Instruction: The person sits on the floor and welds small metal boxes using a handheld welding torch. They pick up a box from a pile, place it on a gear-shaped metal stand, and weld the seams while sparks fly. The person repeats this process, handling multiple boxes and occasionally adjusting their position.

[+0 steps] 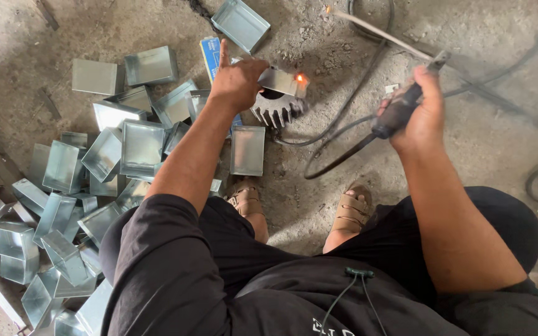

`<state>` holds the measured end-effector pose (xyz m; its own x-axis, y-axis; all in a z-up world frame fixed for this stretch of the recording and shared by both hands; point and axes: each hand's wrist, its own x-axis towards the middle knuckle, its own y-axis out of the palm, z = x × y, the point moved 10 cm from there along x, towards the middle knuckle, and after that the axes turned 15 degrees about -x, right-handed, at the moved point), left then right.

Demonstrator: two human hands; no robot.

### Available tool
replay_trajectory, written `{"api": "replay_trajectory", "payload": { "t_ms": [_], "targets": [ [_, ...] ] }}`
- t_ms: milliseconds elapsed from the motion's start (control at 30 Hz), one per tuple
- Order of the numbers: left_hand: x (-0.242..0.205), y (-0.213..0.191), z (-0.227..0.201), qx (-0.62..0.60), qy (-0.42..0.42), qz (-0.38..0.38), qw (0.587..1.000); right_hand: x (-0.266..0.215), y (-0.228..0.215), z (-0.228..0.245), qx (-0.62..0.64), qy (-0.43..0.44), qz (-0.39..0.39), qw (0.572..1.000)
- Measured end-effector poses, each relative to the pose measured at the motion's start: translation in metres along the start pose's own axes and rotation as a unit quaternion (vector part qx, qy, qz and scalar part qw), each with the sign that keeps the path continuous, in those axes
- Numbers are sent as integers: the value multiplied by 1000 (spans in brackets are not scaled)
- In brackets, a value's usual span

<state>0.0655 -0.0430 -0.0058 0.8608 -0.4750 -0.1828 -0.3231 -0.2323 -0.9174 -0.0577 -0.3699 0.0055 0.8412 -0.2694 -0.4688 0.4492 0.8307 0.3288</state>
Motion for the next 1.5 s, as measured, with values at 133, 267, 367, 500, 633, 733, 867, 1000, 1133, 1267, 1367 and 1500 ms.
{"api": "replay_trajectory", "payload": {
  "t_ms": [133, 267, 367, 500, 633, 733, 867, 1000, 1133, 1267, 1367, 1500],
  "targets": [
    [-1, -20, -15, 15, 30, -46, 998, 3, -9, 9, 70, 7, -28, 997],
    [-6, -31, -30, -3, 36, -38, 999, 1, -6, 16, 43, -12, 2, 999],
    [-5, -36, -39, -9, 40, -24, 999, -2, -7, 14, -17, -19, -18, 1000],
    [-7, -9, -45, -17, 16, 92, 995, -9, -9, 21, -67, -87, -30, 993],
    [-10, 0, -58, -19, 40, 143, 989, -5, -4, 33, -84, -157, -27, 984],
    [5, -20, -58, 41, 34, 105, 993, 1, -8, 36, -74, -177, -40, 981],
    [-20, -141, -83, 149, 171, -422, 878, 4, -18, 37, -83, -176, -65, 979],
    [-13, -148, -55, 72, 136, -450, 880, 0, -24, 36, -86, -157, -81, 981],
    [39, -12, 34, -94, -149, -96, 980, 1, -23, 37, -68, -148, -76, 984],
    [-2, 184, 82, -136, -195, 219, 946, -2, -17, 35, -65, -145, -49, 986],
    [-45, 295, 87, -298, -260, 319, 861, -6, -10, 32, -90, -130, -33, 987],
    [-75, 348, 95, -311, -313, 312, 841, -6, 2, 28, -119, -127, -21, 985]
  ]
}}
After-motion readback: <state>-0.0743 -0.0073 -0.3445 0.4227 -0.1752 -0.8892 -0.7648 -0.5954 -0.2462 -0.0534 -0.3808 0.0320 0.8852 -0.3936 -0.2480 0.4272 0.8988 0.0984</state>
